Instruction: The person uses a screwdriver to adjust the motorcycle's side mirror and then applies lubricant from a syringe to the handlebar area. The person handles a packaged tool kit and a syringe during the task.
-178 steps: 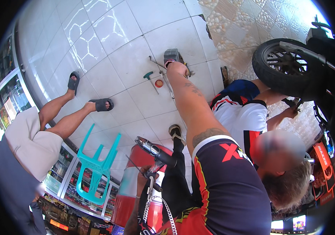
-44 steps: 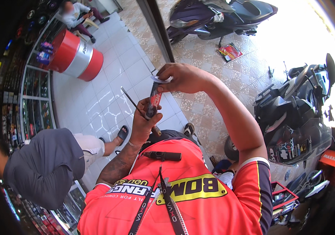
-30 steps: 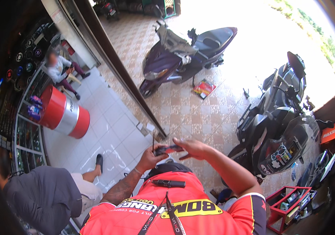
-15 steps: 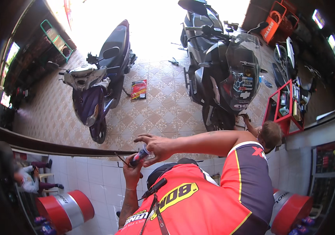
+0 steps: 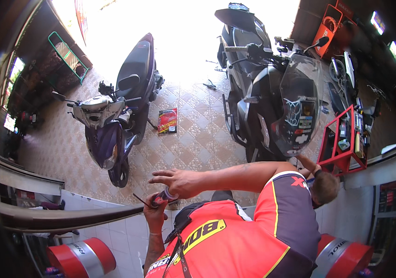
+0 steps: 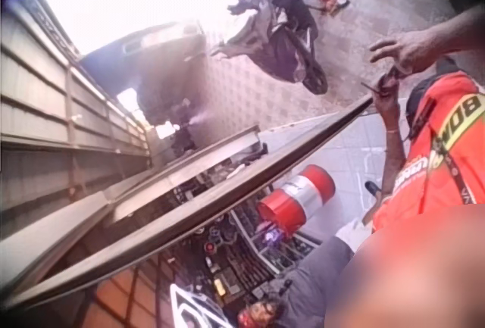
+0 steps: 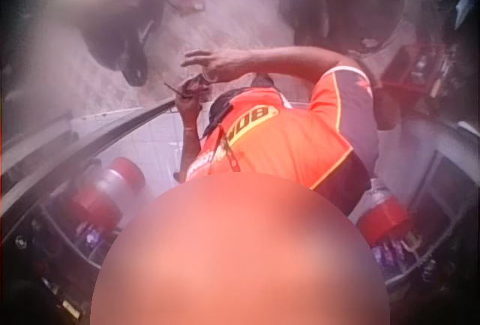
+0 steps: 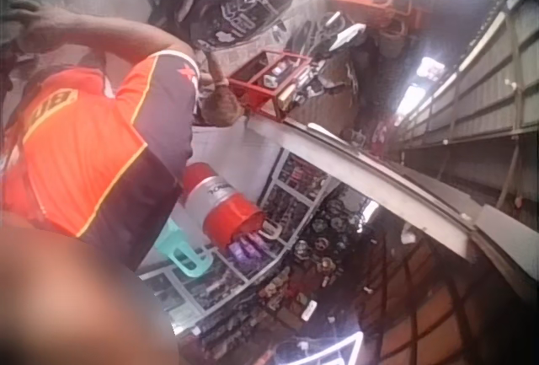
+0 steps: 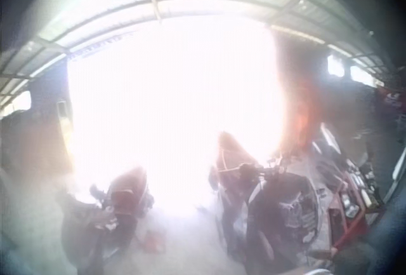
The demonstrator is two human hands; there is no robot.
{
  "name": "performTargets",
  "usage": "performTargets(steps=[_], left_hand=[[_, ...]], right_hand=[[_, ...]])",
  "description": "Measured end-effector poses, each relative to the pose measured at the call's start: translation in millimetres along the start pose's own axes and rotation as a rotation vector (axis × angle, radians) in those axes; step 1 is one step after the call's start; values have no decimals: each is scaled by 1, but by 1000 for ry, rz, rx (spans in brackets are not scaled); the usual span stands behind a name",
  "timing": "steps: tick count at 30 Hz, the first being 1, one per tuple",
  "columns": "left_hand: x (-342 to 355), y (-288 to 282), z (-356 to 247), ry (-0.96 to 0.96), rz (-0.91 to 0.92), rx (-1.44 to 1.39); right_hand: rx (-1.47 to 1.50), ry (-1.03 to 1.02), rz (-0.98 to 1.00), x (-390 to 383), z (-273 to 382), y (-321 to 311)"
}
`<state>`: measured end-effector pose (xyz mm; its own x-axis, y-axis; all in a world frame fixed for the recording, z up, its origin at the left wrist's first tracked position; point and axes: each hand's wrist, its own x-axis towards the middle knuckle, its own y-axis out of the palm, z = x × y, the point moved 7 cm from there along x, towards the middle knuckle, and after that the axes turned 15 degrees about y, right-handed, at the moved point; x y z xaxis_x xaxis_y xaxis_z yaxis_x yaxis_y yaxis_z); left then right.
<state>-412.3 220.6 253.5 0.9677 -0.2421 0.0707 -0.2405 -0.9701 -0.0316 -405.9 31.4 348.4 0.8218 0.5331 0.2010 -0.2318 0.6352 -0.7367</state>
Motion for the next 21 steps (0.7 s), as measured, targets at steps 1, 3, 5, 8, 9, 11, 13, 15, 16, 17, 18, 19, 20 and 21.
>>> performTargets(steps=[1,3,5,8,9,11,13,15,16,17,18,19,20,21], left_hand=[[18,4,2,49,-7,50],[48,19,21,-64,-3,73],[80,49,29,-49,31,17],[120,88,30,-86,27,57],[137,102,26,-35,40,59],[169,133,22,11,77,39],[199,158,22,0,116,1],[227,182,26,-19,140,-47],[243,190,28,-19,151,-39],[261,195,28,-7,172,-40],[280,200,28,6,192,-42],[298,205,28,18,212,-44],[316,208,30,13,235,-63],[332,210,34,-18,264,-65]], right_hand=[[98,54,-49,3,-19,-2],[469,453,345,4,-79,31],[863,764,563,-5,-128,46],[946,852,541,-8,-179,17],[820,795,481,-4,-194,-7],[471,556,279,7,-212,-68],[192,264,87,4,-214,-130],[-26,91,-46,7,-220,-173],[-78,123,-88,9,-227,-183],[13,240,-119,13,-240,-190],[96,298,-218,15,-250,-198],[173,375,-299,19,-261,-200],[320,472,-472,15,-275,-206],[497,578,-550,16,-293,-204]])
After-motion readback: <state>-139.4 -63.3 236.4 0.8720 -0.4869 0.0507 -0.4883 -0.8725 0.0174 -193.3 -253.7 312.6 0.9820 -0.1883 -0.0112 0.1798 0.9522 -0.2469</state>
